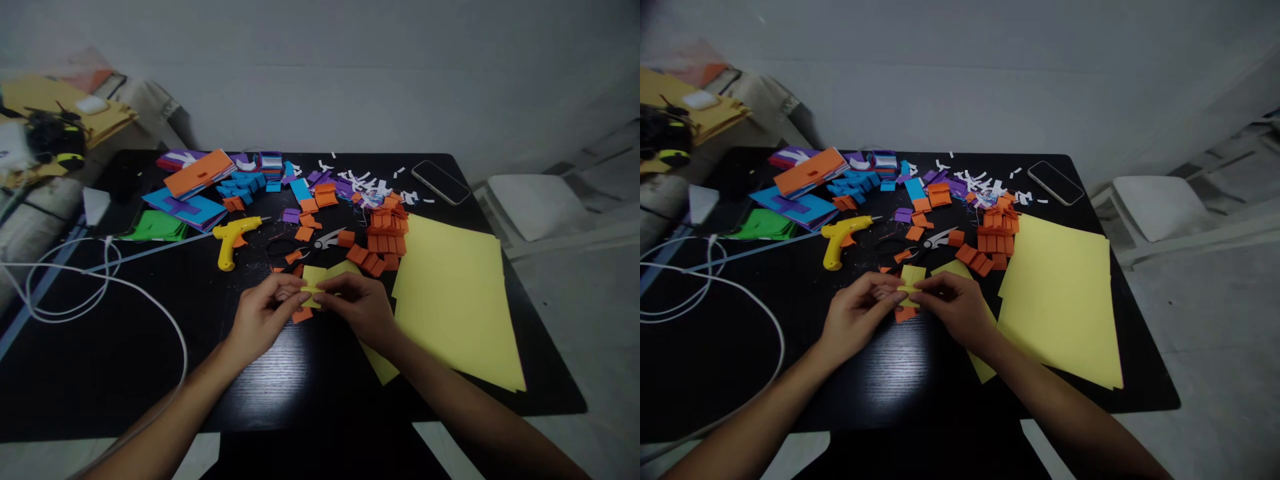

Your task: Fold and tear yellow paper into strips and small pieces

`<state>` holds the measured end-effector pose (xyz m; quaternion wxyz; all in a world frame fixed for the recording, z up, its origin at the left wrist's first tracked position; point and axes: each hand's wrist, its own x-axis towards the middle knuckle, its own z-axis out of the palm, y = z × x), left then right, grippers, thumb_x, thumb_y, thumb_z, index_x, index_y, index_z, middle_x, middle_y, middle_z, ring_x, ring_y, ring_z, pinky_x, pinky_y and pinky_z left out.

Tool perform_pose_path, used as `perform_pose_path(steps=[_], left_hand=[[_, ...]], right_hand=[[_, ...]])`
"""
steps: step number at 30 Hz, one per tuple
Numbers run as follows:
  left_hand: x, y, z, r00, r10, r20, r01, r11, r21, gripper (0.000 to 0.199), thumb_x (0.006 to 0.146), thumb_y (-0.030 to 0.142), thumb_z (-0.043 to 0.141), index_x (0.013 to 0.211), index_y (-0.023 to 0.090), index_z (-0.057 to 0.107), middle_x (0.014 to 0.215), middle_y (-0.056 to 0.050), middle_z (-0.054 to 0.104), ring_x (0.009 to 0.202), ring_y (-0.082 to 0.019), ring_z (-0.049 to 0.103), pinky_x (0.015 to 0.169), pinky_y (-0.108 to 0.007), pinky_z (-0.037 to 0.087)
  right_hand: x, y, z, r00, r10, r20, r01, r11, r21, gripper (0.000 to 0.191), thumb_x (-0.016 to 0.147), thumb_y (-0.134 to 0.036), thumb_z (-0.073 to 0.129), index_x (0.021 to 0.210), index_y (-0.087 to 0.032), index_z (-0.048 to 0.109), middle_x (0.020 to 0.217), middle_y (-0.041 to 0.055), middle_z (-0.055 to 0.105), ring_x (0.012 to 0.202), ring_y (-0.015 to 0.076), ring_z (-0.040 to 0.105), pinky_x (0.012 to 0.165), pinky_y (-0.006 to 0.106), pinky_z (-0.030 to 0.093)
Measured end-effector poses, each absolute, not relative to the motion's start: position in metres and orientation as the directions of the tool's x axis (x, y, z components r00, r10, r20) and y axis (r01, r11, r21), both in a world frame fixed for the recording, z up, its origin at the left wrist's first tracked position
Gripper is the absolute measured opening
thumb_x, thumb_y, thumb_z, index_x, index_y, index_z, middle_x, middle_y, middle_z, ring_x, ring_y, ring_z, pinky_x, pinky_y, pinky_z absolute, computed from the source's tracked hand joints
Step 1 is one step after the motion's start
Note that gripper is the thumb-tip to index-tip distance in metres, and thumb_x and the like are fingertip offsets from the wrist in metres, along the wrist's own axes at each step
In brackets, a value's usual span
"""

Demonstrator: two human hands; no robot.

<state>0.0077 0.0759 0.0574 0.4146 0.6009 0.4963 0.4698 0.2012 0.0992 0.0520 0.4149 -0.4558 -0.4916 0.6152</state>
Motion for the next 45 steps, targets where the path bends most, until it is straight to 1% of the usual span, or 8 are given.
perform_pose_path(steps=[7, 14, 20, 23, 27, 32, 40, 45], left_hand=[[0.0082, 0.0762, 0.0587, 0.05, 0.992, 0.118, 0.195, -0.126, 0.973, 0.014, 0.09, 0.03, 0.076, 0.096, 0.019, 0.071, 0.073, 0.001, 0.074, 0.064, -0.013, 0.07, 0.062, -0.023, 0.058], [0.0091, 0.0754, 0.0576, 0.069, 0.994, 0.08, 0.103, -0.087, 0.991, 0.011, 0.09, 0.027, 0.076, 0.094, 0.019, 0.07, 0.072, 0.001, 0.071, 0.063, -0.012, 0.068, 0.062, -0.023, 0.058], [0.007, 0.075, 0.0553, 0.073, 0.997, 0.038, 0.112, -0.046, 0.993, 0.012, 0.09, 0.029, 0.075, 0.095, 0.019, 0.071, 0.071, 0.001, 0.07, 0.064, -0.013, 0.068, 0.062, -0.024, 0.058], [0.007, 0.0756, 0.0551, 0.075, 0.996, 0.055, 0.109, -0.063, 0.992, 0.01, 0.09, 0.026, 0.076, 0.095, 0.019, 0.071, 0.071, 0.002, 0.07, 0.063, -0.011, 0.066, 0.061, -0.021, 0.056], [0.0086, 0.076, 0.056, 0.068, 0.993, 0.093, 0.112, -0.101, 0.989, 0.007, 0.09, 0.023, 0.076, 0.094, 0.019, 0.071, 0.069, 0.003, 0.069, 0.061, -0.01, 0.065, 0.059, -0.018, 0.053], [0.0102, 0.0747, 0.0556, 0.061, 0.992, 0.112, 0.092, -0.117, 0.989, 0.006, 0.09, 0.022, 0.075, 0.091, 0.019, 0.07, 0.069, 0.002, 0.069, 0.061, -0.01, 0.066, 0.059, -0.019, 0.054], [0.009, 0.0739, 0.0535, 0.052, 0.992, 0.117, 0.101, -0.121, 0.987, 0.006, 0.089, 0.021, 0.076, 0.091, 0.019, 0.071, 0.068, 0.003, 0.071, 0.06, -0.011, 0.068, 0.058, -0.02, 0.056], [0.0093, 0.0743, 0.055, 0.046, 0.991, 0.125, 0.127, -0.13, 0.983, 0.006, 0.089, 0.02, 0.076, 0.089, 0.019, 0.071, 0.067, 0.003, 0.07, 0.059, -0.01, 0.067, 0.057, -0.018, 0.054]], right_hand=[[0.2005, 0.0995, 0.0511, -0.243, 0.96, -0.137, -0.058, -0.156, -0.986, 0.037, 0.069, -0.054, 0.093, 0.084, -0.024, 0.078, 0.074, 0.0012, 0.075, 0.066, 0.0192, 0.074, 0.068, 0.032, 0.064], [0.2008, 0.0989, 0.0527, -0.236, 0.964, -0.124, -0.06, -0.142, -0.988, 0.033, 0.07, -0.052, 0.093, 0.082, -0.024, 0.08, 0.074, 0.0015, 0.076, 0.065, 0.0182, 0.073, 0.066, 0.031, 0.063], [0.2015, 0.0983, 0.054, -0.243, 0.962, -0.125, -0.055, -0.142, -0.988, 0.034, 0.072, -0.054, 0.092, 0.082, -0.024, 0.079, 0.074, 0.0013, 0.075, 0.066, 0.0187, 0.073, 0.068, 0.033, 0.064], [0.2014, 0.0982, 0.0544, -0.252, 0.96, -0.12, -0.056, -0.138, -0.989, 0.032, 0.074, -0.051, 0.091, 0.083, -0.024, 0.079, 0.074, 0.0012, 0.075, 0.066, 0.0186, 0.073, 0.068, 0.033, 0.063], [0.2006, 0.0983, 0.053, -0.246, 0.966, -0.083, -0.052, -0.099, -0.994, 0.026, 0.077, -0.046, 0.09, 0.083, -0.023, 0.078, 0.075, 0.0013, 0.076, 0.067, 0.0173, 0.072, 0.066, 0.029, 0.061], [0.2008, 0.0982, 0.0494, -0.23, 0.973, -0.028, -0.032, -0.036, -0.999, 0.018, 0.08, -0.037, 0.088, 0.084, -0.022, 0.079, 0.077, 0.0011, 0.077, 0.07, 0.0158, 0.071, 0.067, 0.027, 0.058], [0.2016, 0.0982, 0.0485, -0.217, 0.976, -0.001, 0.003, 0.0, -1.0, 0.013, 0.08, -0.034, 0.087, 0.083, -0.023, 0.08, 0.078, 0.0012, 0.077, 0.07, 0.016, 0.07, 0.066, 0.028, 0.055], [0.202, 0.0985, 0.0485, -0.216, 0.976, 0.009, 0.021, 0.014, -1.0, 0.01, 0.081, -0.031, 0.086, 0.083, -0.023, 0.08, 0.077, 0.0011, 0.078, 0.067, 0.0152, 0.069, 0.063, 0.027, 0.053]])
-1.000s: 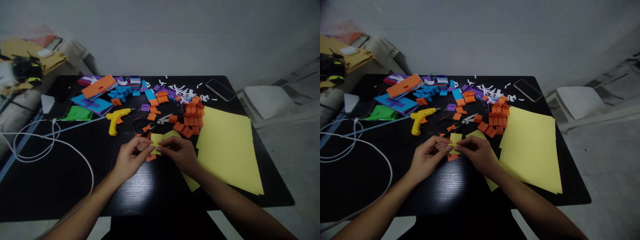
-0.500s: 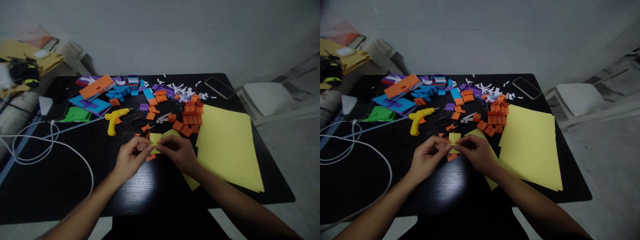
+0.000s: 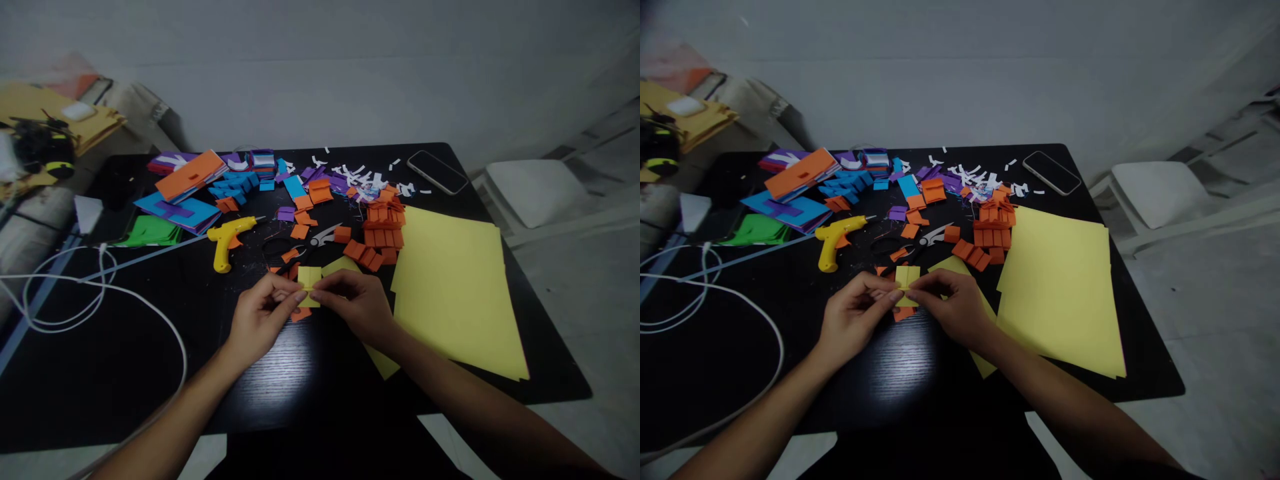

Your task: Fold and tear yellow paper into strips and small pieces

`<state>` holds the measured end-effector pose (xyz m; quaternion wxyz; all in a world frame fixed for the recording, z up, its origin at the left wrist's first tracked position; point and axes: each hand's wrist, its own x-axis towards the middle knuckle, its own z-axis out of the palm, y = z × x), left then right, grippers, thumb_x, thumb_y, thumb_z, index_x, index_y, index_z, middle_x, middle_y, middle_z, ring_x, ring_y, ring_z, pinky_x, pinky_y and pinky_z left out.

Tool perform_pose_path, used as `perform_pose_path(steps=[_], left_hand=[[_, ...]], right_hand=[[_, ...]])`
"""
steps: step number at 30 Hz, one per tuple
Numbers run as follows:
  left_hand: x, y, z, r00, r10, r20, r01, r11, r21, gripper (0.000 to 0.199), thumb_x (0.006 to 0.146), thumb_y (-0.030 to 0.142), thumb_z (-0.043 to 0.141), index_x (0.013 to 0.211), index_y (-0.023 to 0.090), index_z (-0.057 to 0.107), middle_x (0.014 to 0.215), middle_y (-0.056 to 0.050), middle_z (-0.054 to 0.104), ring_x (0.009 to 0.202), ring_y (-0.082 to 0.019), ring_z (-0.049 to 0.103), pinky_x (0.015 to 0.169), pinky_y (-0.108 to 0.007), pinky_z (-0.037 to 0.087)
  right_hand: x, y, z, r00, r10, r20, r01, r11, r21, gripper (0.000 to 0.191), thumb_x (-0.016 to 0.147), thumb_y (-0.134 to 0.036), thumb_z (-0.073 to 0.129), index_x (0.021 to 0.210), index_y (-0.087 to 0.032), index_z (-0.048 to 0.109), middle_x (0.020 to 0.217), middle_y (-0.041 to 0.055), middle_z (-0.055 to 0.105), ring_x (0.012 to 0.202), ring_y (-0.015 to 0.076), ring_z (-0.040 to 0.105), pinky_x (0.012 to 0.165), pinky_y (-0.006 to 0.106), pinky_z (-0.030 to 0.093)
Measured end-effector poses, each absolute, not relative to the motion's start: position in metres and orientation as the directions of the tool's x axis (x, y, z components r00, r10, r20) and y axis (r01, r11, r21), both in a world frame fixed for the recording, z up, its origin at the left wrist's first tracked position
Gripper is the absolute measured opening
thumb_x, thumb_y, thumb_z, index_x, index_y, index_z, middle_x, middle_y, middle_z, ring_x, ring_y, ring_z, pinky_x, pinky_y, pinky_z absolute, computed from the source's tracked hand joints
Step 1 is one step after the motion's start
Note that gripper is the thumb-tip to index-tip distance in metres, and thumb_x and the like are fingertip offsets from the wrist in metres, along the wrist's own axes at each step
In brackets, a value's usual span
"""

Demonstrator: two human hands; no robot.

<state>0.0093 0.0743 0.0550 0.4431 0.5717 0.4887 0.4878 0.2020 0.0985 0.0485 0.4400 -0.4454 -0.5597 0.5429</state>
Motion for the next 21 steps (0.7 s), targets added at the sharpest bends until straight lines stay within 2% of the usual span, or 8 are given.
perform_pose_path(steps=[8, 14, 21], left_hand=[[0.0109, 0.0753, 0.059, 0.074, 0.985, 0.156, 0.164, -0.167, 0.972, 0.004, 0.09, 0.019, 0.074, 0.089, 0.018, 0.07, 0.069, 0.003, 0.068, 0.06, -0.009, 0.062, 0.057, -0.018, 0.051], [0.01, 0.0764, 0.0624, 0.088, 0.975, 0.203, 0.215, -0.218, 0.952, 0.004, 0.088, 0.017, 0.075, 0.09, 0.018, 0.072, 0.073, 0.001, 0.072, 0.063, -0.01, 0.066, 0.06, -0.018, 0.054], [0.0099, 0.0754, 0.0607, 0.039, 0.976, 0.216, 0.214, -0.219, 0.952, 0.005, 0.087, 0.016, 0.076, 0.088, 0.019, 0.072, 0.07, 0.002, 0.072, 0.061, -0.01, 0.066, 0.059, -0.018, 0.053]], right_hand=[[0.2015, 0.0963, 0.0476, -0.227, 0.973, 0.031, 0.019, 0.037, -0.999, 0.01, 0.083, -0.03, 0.086, 0.083, -0.023, 0.08, 0.079, 0.002, 0.079, 0.069, 0.0171, 0.072, 0.065, 0.029, 0.056], [0.2008, 0.0951, 0.049, -0.234, 0.972, 0.027, 0.018, 0.032, -0.999, 0.009, 0.083, -0.031, 0.085, 0.083, -0.023, 0.08, 0.078, 0.0017, 0.079, 0.069, 0.0173, 0.072, 0.065, 0.029, 0.056], [0.1972, 0.0949, 0.0498, -0.2, 0.98, 0.002, -0.044, -0.007, -0.999, 0.029, 0.078, -0.046, 0.089, 0.088, -0.023, 0.074, 0.081, 0.0014, 0.077, 0.073, 0.0177, 0.073, 0.067, 0.029, 0.059]])
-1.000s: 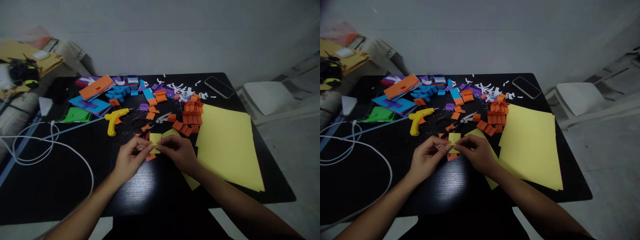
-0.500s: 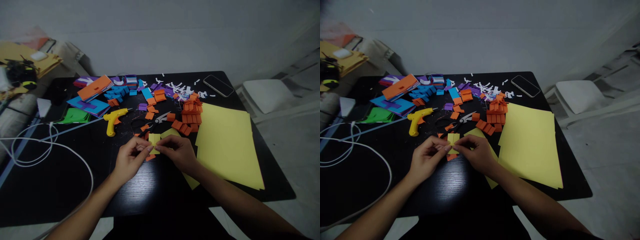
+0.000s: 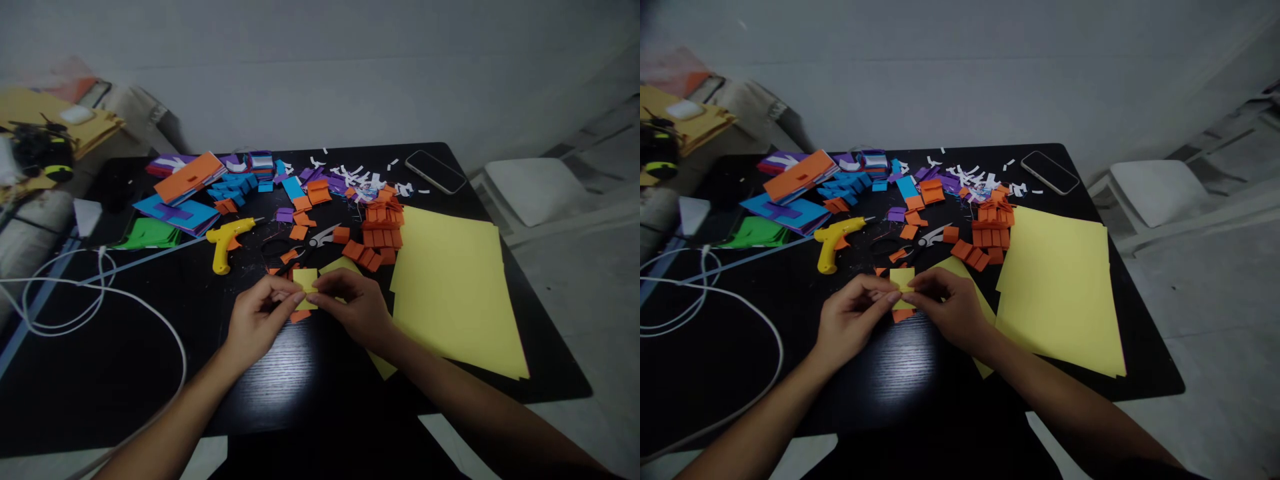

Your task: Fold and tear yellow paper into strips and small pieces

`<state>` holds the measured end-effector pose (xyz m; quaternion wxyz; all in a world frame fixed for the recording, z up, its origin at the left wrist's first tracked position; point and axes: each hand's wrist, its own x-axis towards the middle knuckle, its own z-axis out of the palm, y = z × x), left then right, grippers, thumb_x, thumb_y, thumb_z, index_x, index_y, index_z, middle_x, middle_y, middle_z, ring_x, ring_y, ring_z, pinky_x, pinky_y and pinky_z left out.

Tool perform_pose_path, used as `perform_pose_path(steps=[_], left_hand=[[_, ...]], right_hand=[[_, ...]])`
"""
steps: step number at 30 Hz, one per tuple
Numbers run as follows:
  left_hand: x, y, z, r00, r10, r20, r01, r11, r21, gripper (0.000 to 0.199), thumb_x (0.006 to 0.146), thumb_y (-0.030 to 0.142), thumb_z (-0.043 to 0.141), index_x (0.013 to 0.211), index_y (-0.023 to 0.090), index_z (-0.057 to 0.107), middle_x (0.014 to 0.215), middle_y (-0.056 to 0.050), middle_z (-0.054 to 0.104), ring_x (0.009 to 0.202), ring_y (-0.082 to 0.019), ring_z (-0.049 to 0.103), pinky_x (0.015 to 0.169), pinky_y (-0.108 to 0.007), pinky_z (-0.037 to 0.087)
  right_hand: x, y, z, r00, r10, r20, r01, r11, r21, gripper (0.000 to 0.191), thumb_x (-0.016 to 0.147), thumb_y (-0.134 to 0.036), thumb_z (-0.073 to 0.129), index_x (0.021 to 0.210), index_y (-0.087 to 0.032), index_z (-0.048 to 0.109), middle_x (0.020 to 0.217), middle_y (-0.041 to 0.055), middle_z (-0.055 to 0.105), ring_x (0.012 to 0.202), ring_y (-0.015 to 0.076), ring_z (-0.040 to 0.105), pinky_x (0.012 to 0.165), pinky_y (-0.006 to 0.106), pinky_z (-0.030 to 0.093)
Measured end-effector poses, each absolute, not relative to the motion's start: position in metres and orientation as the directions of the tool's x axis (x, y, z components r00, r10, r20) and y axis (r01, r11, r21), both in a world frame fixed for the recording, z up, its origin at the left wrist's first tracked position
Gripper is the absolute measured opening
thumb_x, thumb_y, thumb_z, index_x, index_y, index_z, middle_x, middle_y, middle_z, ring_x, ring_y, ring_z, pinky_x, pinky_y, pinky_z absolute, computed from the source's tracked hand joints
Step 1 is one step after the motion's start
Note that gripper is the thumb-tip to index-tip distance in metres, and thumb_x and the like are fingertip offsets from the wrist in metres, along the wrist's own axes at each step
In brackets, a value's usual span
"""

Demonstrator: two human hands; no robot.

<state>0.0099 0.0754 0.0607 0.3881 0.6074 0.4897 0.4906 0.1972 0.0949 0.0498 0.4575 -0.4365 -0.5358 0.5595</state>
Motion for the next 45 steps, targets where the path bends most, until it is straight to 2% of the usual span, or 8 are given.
perform_pose_path(steps=[4, 10, 14, 17, 23, 31, 39, 45], left_hand=[[0.0091, 0.0754, 0.0587, 0.021, 0.972, 0.234, 0.236, -0.232, 0.944, 0.005, 0.087, 0.017, 0.076, 0.086, 0.019, 0.072, 0.07, 0.002, 0.071, 0.061, -0.01, 0.065, 0.059, -0.018, 0.053], [0.0079, 0.0749, 0.059, -0.005, 0.979, 0.205, 0.219, -0.199, 0.955, 0.007, 0.088, 0.023, 0.077, 0.085, 0.018, 0.072, 0.072, 0.001, 0.072, 0.063, -0.012, 0.065, 0.06, -0.021, 0.054], [0.0079, 0.0753, 0.0598, -0.047, 0.988, 0.15, 0.204, -0.137, 0.969, 0.013, 0.087, 0.029, 0.078, 0.085, 0.018, 0.072, 0.073, 0.0, 0.072, 0.064, -0.012, 0.065, 0.06, -0.022, 0.053], [0.0085, 0.076, 0.0616, -0.059, 0.994, 0.094, 0.167, -0.083, 0.983, 0.018, 0.086, 0.033, 0.079, 0.084, 0.018, 0.07, 0.071, 0.0, 0.071, 0.06, -0.012, 0.063, 0.057, -0.022, 0.052], [0.0091, 0.0769, 0.0644, -0.006, 0.999, 0.037, 0.086, -0.036, 0.996, 0.019, 0.086, 0.03, 0.08, 0.082, 0.017, 0.066, 0.066, 0.001, 0.067, 0.058, -0.011, 0.063, 0.057, -0.021, 0.051], [0.0115, 0.0784, 0.057, -0.039, 0.998, 0.048, -0.05, -0.05, 0.997, 0.028, 0.085, 0.028, 0.082, 0.095, 0.021, 0.056, 0.07, 0.004, 0.069, 0.059, -0.011, 0.068, 0.06, -0.021, 0.054], [0.0098, 0.0785, 0.056, -0.061, 0.998, 0.025, -0.018, -0.026, 0.999, 0.045, 0.08, 0.027, 0.086, 0.115, 0.024, 0.057, 0.069, 0.005, 0.071, 0.062, -0.014, 0.069, 0.062, -0.024, 0.056], [0.0073, 0.0793, 0.0582, 0.03, 1.0, 0.008, 0.076, -0.01, 0.997, 0.021, 0.082, 0.032, 0.084, 0.094, 0.019, 0.073, 0.075, -0.001, 0.076, 0.064, -0.015, 0.07, 0.063, -0.025, 0.057]], right_hand=[[0.1969, 0.0968, 0.049, -0.219, 0.973, -0.068, -0.116, -0.095, -0.989, 0.042, 0.072, -0.044, 0.093, 0.098, -0.024, 0.067, 0.079, -0.0013, 0.075, 0.073, 0.0168, 0.074, 0.068, 0.028, 0.06], [0.1992, 0.0983, 0.05, -0.31, 0.945, -0.103, -0.098, -0.14, -0.985, 0.034, 0.075, -0.048, 0.09, 0.086, -0.022, 0.072, 0.084, 0.0014, 0.076, 0.075, 0.0166, 0.074, 0.071, 0.028, 0.063], [0.1986, 0.0969, 0.0509, -0.303, 0.949, -0.09, -0.135, -0.136, -0.981, 0.039, 0.072, -0.044, 0.093, 0.095, -0.022, 0.072, 0.086, 0.0013, 0.077, 0.078, 0.0178, 0.076, 0.076, 0.03, 0.065], [0.198, 0.0957, 0.0504, -0.251, 0.967, -0.051, -0.129, -0.086, -0.988, 0.036, 0.073, -0.042, 0.092, 0.094, -0.023, 0.071, 0.087, 0.0016, 0.077, 0.077, 0.0172, 0.075, 0.073, 0.029, 0.065], [0.1994, 0.0945, 0.0508, -0.21, 0.978, 0.007, -0.037, 0.0, -0.999, 0.012, 0.083, -0.028, 0.082, 0.091, -0.022, 0.076, 0.086, 0.0022, 0.078, 0.076, 0.0163, 0.075, 0.071, 0.027, 0.062], [0.1985, 0.0933, 0.0499, -0.186, 0.979, 0.085, 0.033, 0.093, -0.995, 0.012, 0.087, -0.029, 0.079, 0.098, -0.023, 0.08, 0.092, 0.0044, 0.08, 0.078, 0.0184, 0.076, 0.072, 0.03, 0.064], [0.2002, 0.094, 0.0486, -0.188, 0.953, 0.238, 0.09, 0.258, -0.962, 0.016, 0.09, -0.019, 0.074, 0.102, -0.026, 0.082, 0.095, 0.0048, 0.079, 0.083, 0.0188, 0.074, 0.069, 0.03, 0.059], [0.2017, 0.0962, 0.0518, -0.214, 0.921, 0.325, 0.133, 0.357, -0.925, 0.018, 0.093, -0.017, 0.07, 0.103, -0.027, 0.082, 0.095, 0.0046, 0.078, 0.086, 0.0188, 0.073, 0.077, 0.033, 0.06]])
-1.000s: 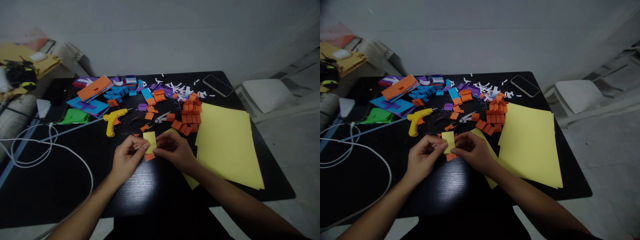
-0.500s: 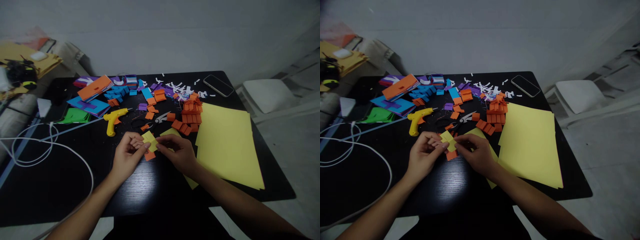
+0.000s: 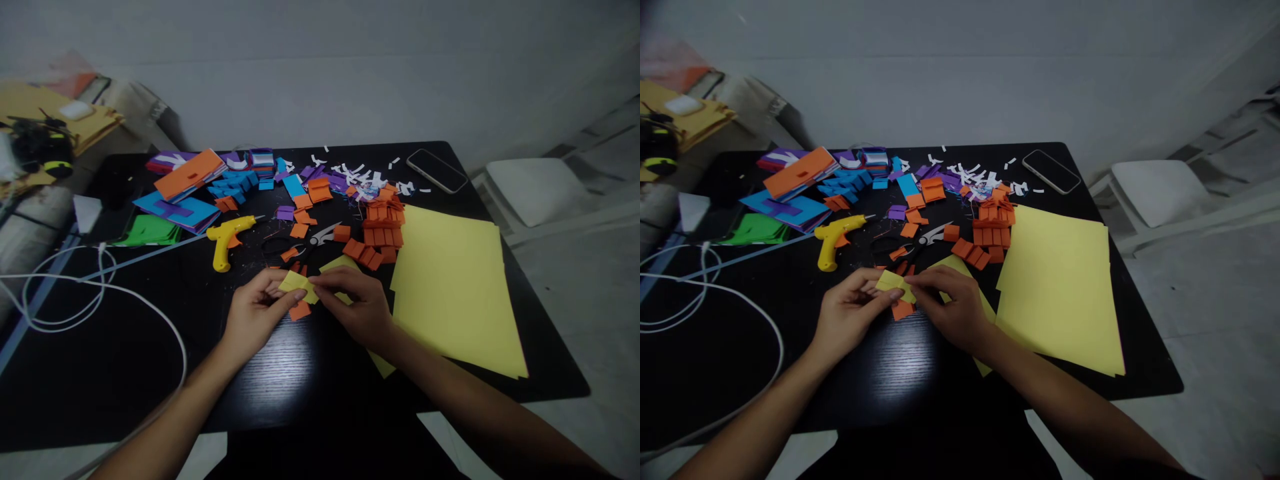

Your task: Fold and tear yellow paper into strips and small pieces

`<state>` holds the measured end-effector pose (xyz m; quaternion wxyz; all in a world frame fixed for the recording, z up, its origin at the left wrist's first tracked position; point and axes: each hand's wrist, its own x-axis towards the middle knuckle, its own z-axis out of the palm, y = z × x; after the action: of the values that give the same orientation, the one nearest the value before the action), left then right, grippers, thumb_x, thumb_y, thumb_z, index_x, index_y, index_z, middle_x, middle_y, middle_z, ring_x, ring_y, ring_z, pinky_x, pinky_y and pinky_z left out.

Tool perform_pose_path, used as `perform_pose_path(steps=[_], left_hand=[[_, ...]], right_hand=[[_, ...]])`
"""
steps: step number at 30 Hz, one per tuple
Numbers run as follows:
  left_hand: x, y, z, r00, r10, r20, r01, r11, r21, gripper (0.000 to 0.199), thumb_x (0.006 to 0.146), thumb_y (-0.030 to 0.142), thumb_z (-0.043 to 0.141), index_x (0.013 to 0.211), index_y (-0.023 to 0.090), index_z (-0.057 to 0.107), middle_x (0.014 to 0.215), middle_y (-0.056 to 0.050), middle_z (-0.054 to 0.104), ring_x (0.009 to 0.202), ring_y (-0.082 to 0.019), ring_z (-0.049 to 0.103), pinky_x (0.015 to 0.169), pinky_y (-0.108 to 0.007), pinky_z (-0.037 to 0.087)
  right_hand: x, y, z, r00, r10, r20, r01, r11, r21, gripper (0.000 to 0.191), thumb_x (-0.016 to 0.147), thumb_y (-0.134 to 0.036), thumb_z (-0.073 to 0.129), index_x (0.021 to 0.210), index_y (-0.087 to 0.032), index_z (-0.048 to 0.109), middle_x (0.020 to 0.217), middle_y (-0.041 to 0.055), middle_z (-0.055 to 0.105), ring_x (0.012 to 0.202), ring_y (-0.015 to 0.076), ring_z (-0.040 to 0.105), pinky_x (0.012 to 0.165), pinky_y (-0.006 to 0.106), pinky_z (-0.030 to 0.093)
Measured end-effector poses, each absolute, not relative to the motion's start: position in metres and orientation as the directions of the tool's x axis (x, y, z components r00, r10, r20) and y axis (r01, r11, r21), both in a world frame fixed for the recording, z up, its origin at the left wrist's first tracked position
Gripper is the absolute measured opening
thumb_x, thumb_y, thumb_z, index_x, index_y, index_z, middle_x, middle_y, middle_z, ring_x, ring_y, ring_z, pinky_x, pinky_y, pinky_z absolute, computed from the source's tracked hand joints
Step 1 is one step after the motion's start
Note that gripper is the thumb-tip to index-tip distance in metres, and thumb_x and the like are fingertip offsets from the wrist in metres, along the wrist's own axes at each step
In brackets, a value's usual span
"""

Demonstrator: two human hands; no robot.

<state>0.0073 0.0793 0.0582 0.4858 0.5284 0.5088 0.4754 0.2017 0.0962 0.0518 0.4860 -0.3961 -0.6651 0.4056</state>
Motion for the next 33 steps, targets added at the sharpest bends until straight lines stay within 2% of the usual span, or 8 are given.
perform_pose_path(steps=[9, 13, 15, 19, 24, 28, 33], left_hand=[[0.0083, 0.079, 0.0579, 0.065, 0.997, -0.037, 0.064, 0.033, 0.997, 0.018, 0.084, 0.035, 0.082, 0.089, 0.02, 0.074, 0.074, -0.002, 0.077, 0.065, -0.016, 0.072, 0.063, -0.027, 0.06], [0.0085, 0.0806, 0.0611, 0.063, 0.994, -0.09, 0.045, 0.087, 0.995, 0.023, 0.083, 0.038, 0.084, 0.084, 0.018, 0.072, 0.066, 0.0, 0.072, 0.053, -0.013, 0.065, 0.049, -0.022, 0.053], [0.0085, 0.0817, 0.0629, 0.069, 0.991, -0.118, 0.016, 0.117, 0.993, 0.025, 0.083, 0.039, 0.084, 0.083, 0.017, 0.07, 0.063, 0.001, 0.071, 0.048, -0.012, 0.062, 0.044, -0.02, 0.049], [0.0084, 0.0828, 0.0643, 0.09, 0.984, -0.153, -0.039, 0.157, 0.987, 0.027, 0.083, 0.039, 0.084, 0.082, 0.017, 0.069, 0.064, 0.0, 0.071, 0.049, -0.012, 0.063, 0.046, -0.021, 0.052], [0.0079, 0.0833, 0.0629, 0.101, 0.981, -0.167, -0.081, 0.175, 0.981, 0.026, 0.082, 0.036, 0.085, 0.083, 0.016, 0.069, 0.061, 0.001, 0.069, 0.051, -0.013, 0.066, 0.048, -0.022, 0.055], [0.0076, 0.0836, 0.0609, 0.099, 0.98, -0.173, -0.11, 0.183, 0.977, 0.026, 0.081, 0.034, 0.086, 0.085, 0.017, 0.067, 0.066, 0.0, 0.073, 0.052, -0.013, 0.067, 0.049, -0.023, 0.056], [0.0079, 0.0824, 0.0592, 0.061, 0.989, -0.131, -0.085, 0.136, 0.987, 0.025, 0.082, 0.033, 0.085, 0.09, 0.018, 0.067, 0.067, 0.001, 0.073, 0.053, -0.014, 0.068, 0.05, -0.023, 0.055]], right_hand=[[0.2028, 0.0973, 0.0487, -0.256, 0.906, 0.337, 0.184, 0.388, -0.903, 0.021, 0.096, -0.018, 0.067, 0.108, -0.028, 0.081, 0.098, 0.0049, 0.076, 0.09, 0.0183, 0.072, 0.078, 0.031, 0.059], [0.2032, 0.0963, 0.0487, -0.294, 0.904, 0.311, 0.201, 0.377, -0.904, 0.02, 0.095, -0.022, 0.07, 0.113, -0.027, 0.08, 0.102, 0.0058, 0.073, 0.082, 0.0165, 0.07, 0.071, 0.03, 0.058], [0.2034, 0.0954, 0.0492, -0.332, 0.897, 0.291, 0.217, 0.373, -0.902, 0.027, 0.091, -0.026, 0.077, 0.118, -0.027, 0.078, 0.108, 0.0068, 0.072, 0.083, 0.0171, 0.069, 0.071, 0.029, 0.06], [0.2033, 0.0946, 0.0496, -0.354, 0.878, 0.323, 0.255, 0.423, -0.869, 0.035, 0.088, -0.027, 0.082, 0.122, -0.027, 0.076, 0.111, 0.0076, 0.072, 0.097, 0.0213, 0.071, 0.079, 0.032, 0.062], [0.203, 0.0962, 0.0496, -0.354, 0.867, 0.352, 0.229, 0.445, -0.866, 0.033, 0.09, -0.026, 0.08, 0.123, -0.027, 0.075, 0.113, 0.0082, 0.072, 0.098, 0.0217, 0.071, 0.082, 0.034, 0.062], [0.2031, 0.0961, 0.0496, -0.359, 0.902, 0.24, 0.153, 0.311, -0.938, 0.03, 0.09, -0.027, 0.079, 0.12, -0.027, 0.076, 0.112, 0.0074, 0.072, 0.084, 0.0175, 0.07, 0.071, 0.03, 0.061], [0.2012, 0.0951, 0.0446, -0.263, 0.965, 0.016, -0.02, 0.012, -1.0, 0.028, 0.086, -0.029, 0.081, 0.113, -0.024, 0.073, 0.089, 0.002, 0.073, 0.075, 0.0167, 0.071, 0.068, 0.029, 0.062]])
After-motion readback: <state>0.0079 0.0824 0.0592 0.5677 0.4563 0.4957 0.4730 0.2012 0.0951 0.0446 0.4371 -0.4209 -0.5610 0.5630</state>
